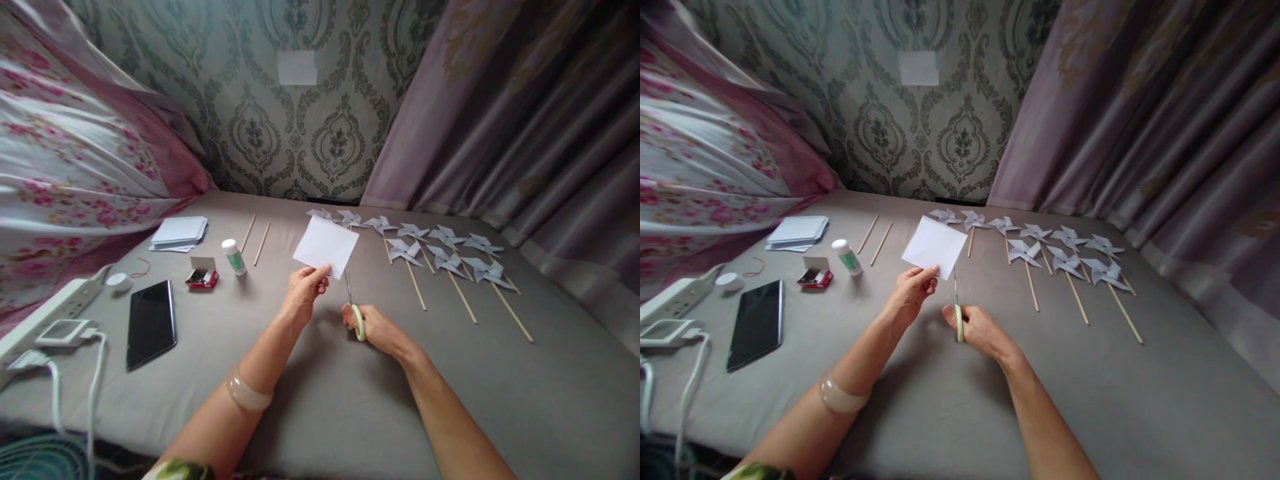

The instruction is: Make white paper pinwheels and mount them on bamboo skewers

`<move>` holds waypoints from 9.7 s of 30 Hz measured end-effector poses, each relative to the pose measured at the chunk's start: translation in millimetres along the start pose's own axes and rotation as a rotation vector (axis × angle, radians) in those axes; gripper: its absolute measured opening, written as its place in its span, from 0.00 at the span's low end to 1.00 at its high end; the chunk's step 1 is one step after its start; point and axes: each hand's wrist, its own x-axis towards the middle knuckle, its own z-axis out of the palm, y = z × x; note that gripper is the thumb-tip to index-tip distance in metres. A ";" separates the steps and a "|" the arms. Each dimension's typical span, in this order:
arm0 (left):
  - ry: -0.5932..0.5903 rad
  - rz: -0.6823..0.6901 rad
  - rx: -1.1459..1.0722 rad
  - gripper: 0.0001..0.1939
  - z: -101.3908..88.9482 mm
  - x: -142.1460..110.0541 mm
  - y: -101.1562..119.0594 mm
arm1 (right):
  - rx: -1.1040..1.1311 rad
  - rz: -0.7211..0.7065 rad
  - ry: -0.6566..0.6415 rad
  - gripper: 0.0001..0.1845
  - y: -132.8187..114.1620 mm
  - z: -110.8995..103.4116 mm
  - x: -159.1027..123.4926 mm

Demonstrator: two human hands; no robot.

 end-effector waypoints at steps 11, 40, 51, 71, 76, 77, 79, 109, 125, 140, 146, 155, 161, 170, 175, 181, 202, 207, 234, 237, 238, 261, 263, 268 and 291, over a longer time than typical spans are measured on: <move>0.017 -0.033 0.003 0.16 1.3 -1.5 -4.5 | 0.022 0.014 -0.004 0.27 -1.9 3.2 -0.7; 0.043 -0.027 -0.009 0.17 3.4 -2.5 -4.7 | 0.002 0.069 0.039 0.27 -6.7 1.9 -1.0; 0.046 -0.030 -0.015 0.18 2.5 -1.1 -6.0 | -0.023 0.056 0.062 0.28 -2.3 3.1 0.4; 0.046 -0.005 -0.004 0.17 1.1 -0.7 -4.4 | -0.068 0.077 0.166 0.26 0.4 4.6 3.1; 0.025 0.012 0.018 0.16 1.0 -1.1 -4.2 | -0.053 0.097 0.158 0.26 -3.6 4.7 1.5; 0.021 0.014 0.025 0.15 1.3 -1.6 -3.9 | -0.043 0.100 0.157 0.26 -4.2 4.9 1.2; 0.014 0.014 0.043 0.15 2.4 -3.2 -3.1 | -0.023 0.101 0.157 0.26 -4.3 5.2 1.3; -0.035 0.011 0.089 0.16 4.3 -6.3 -3.3 | -0.074 0.069 0.254 0.30 0.0 6.1 3.6; -0.001 -0.055 -0.006 0.17 5.1 -3.3 -5.7 | -0.085 0.084 0.263 0.28 -1.6 6.7 3.7; 0.045 0.022 0.035 0.13 -0.6 0.6 -4.9 | 0.037 -0.021 0.254 0.30 1.6 -18.6 -3.6; -0.026 0.113 0.294 0.06 3.3 -6.9 1.0 | 0.249 -0.012 0.576 0.28 4.5 -38.5 -6.8; -0.158 0.048 0.423 0.07 8.1 -9.6 -1.2 | 0.387 -0.034 0.600 0.20 4.9 -41.1 -8.2; -0.187 0.073 0.542 0.06 3.1 -6.1 -7.2 | 0.444 -0.004 0.570 0.17 9.6 -41.0 -7.1; -0.103 0.026 0.331 0.07 2.6 -8.8 -0.8 | 0.545 -0.015 0.582 0.15 11.7 -34.0 -1.7; -0.157 -0.052 0.081 0.16 3.2 -7.7 -3.5 | 0.784 -0.009 0.681 0.18 9.2 -20.4 7.5; -0.163 -0.030 0.109 0.15 9.9 -12.0 -14.6 | 0.917 0.002 0.735 0.21 5.7 -5.9 15.6; 0.066 0.013 -0.043 0.17 0.1 1.6 2.4 | 0.072 0.038 0.074 0.30 2.9 -0.6 0.7; 0.071 0.004 -0.034 0.17 0.2 0.7 2.1 | 0.005 -0.003 0.001 0.32 -0.4 3.1 -1.5; 0.053 0.030 0.029 0.17 1.0 0.1 -4.5 | 0.023 0.041 0.065 0.27 -8.5 4.1 -2.5; 0.056 0.026 0.006 0.16 1.5 -0.2 -5.0 | 0.014 0.045 0.072 0.26 -5.6 4.8 -1.5; 0.055 0.024 0.000 0.16 1.7 -0.5 -5.0 | 0.012 0.042 0.073 0.25 -4.2 5.1 -1.0; 0.063 0.020 -0.016 0.16 1.5 0.6 -6.1 | -0.036 0.088 0.090 0.27 -6.3 4.0 -0.6; 0.066 0.023 -0.011 0.16 1.2 0.9 -6.0 | -0.036 0.087 0.101 0.27 -5.8 4.0 -0.2; 0.084 0.039 -0.005 0.16 -0.2 1.4 -5.6 | -0.062 0.079 0.127 0.28 -4.7 4.4 0.6; 0.070 0.049 0.001 0.17 -1.5 1.4 -4.4 | -0.151 0.074 0.234 0.29 -0.2 8.0 3.2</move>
